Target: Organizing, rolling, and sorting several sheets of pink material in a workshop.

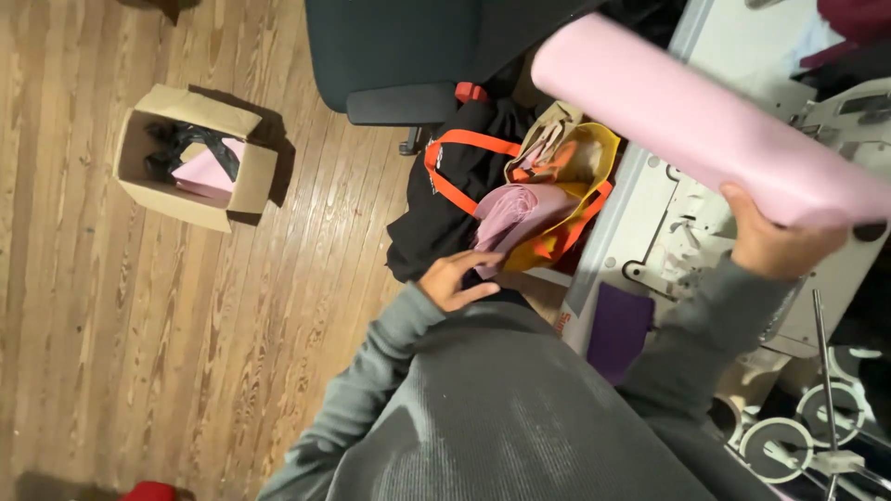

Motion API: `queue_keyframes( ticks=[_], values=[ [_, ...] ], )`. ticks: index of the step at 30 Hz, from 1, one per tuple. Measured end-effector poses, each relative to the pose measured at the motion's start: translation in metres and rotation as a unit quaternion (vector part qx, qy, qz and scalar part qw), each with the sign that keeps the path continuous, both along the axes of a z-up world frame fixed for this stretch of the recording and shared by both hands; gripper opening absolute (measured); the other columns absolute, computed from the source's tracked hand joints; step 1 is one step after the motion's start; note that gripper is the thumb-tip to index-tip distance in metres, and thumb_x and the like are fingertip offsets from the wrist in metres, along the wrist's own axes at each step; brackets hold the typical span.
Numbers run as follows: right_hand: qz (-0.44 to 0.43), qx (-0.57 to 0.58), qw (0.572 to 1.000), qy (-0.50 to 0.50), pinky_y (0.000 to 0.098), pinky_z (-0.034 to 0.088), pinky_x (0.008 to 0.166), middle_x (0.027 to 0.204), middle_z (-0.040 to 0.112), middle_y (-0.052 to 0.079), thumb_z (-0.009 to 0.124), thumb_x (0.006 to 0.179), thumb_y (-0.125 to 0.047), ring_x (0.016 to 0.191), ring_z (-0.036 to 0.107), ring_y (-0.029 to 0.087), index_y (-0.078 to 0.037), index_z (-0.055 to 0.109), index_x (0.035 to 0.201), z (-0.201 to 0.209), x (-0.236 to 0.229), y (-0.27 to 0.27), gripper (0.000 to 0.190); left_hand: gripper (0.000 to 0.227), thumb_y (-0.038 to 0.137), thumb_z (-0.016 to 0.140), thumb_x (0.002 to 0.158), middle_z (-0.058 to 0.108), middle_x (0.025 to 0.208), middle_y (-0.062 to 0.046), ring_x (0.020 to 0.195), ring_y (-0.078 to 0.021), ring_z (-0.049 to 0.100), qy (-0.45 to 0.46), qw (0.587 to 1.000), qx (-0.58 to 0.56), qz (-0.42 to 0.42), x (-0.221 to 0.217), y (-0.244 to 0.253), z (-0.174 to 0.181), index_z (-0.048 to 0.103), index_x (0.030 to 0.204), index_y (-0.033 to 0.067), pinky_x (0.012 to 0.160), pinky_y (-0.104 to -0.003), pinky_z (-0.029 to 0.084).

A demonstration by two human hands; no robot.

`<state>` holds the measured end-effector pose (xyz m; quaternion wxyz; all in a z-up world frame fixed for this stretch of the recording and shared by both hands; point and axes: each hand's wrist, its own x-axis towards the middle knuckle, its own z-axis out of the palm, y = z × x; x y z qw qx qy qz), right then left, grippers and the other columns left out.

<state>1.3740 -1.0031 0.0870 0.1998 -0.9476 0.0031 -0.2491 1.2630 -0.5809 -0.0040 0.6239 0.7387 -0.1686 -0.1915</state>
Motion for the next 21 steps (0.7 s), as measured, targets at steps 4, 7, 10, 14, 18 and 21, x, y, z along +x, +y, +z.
queue_keyframes(
  ticks=[4, 7, 10, 14, 18, 21],
  values=[
    [0.057, 0.056, 0.997, 0.016, 0.0431, 0.058, 0.113, 0.133, 0.073, 0.018, 0.098, 0.082, -0.015, 0.121, 0.073, 0.031, 0.001, 0.064, 0.135, 0.031, -0.024, 0.084, 0.065, 0.067, 0.027, 0.071, 0.102, 0.061, 0.139, -0.014, 0.130, -0.0232, 0.061, 0.095, 0.963, -0.247, 0.043, 0.019, -0.041, 0.010, 0.039, 0.156, 0.0036, 0.113, -0.037, 0.049],
    [0.113, 0.108, 0.987, 0.044, 0.0429, 0.057, 0.113, 0.136, 0.069, 0.016, 0.090, 0.089, -0.018, 0.126, 0.069, 0.028, -0.001, 0.061, 0.139, 0.033, -0.054, 0.167, 0.060, 0.078, 0.028, 0.068, 0.102, 0.048, 0.154, -0.013, 0.140, -0.0259, 0.051, 0.227, 0.818, -0.512, 0.134, 0.037, -0.059, 0.023, 0.025, 0.165, 0.0085, 0.112, -0.043, 0.052],
    [0.179, 0.157, 0.969, 0.072, 0.0427, 0.056, 0.112, 0.138, 0.066, 0.014, 0.082, 0.096, -0.022, 0.130, 0.065, 0.026, -0.003, 0.058, 0.143, 0.031, -0.083, 0.230, 0.056, 0.085, 0.041, 0.072, 0.094, 0.052, 0.149, -0.019, 0.135, -0.0323, 0.055, 0.270, 0.711, -0.626, 0.174, 0.047, -0.036, 0.049, 0.031, 0.159, 0.0042, 0.107, -0.049, 0.055],
    [0.315, 0.148, 0.931, 0.110, 0.0440, 0.053, 0.111, 0.138, 0.063, 0.014, 0.079, 0.095, -0.025, 0.131, 0.062, 0.028, -0.005, 0.058, 0.140, 0.034, -0.124, 0.264, 0.054, 0.092, 0.038, 0.081, 0.084, 0.056, 0.131, -0.035, 0.118, -0.0427, 0.062, 0.274, 0.672, -0.588, 0.357, 0.015, 0.025, 0.037, 0.038, 0.149, -0.0119, 0.102, -0.051, 0.056],
    [0.547, 0.047, 0.827, 0.126, 0.0482, 0.045, 0.107, 0.129, 0.064, 0.017, 0.082, 0.075, -0.028, 0.125, 0.058, 0.039, -0.006, 0.064, 0.126, 0.028, -0.161, 0.294, 0.058, 0.081, 0.026, 0.079, 0.075, 0.061, 0.124, -0.025, 0.112, -0.0380, 0.066, 0.129, 0.727, -0.507, 0.446, -0.064, 0.113, 0.054, 0.044, 0.141, -0.0061, 0.098, -0.050, 0.058],
    [0.640, 0.167, 0.644, 0.385, 0.0373, 0.052, 0.099, 0.123, 0.070, 0.013, 0.095, 0.069, -0.029, 0.113, 0.070, 0.029, -0.002, 0.068, 0.122, 0.017, -0.170, 0.303, 0.066, 0.072, 0.021, 0.080, 0.080, 0.064, 0.120, -0.022, 0.109, -0.0344, 0.065, 0.021, 0.752, -0.428, 0.501, -0.151, 0.184, 0.019, 0.052, 0.138, -0.0096, 0.097, -0.044, 0.057]
  ],
)
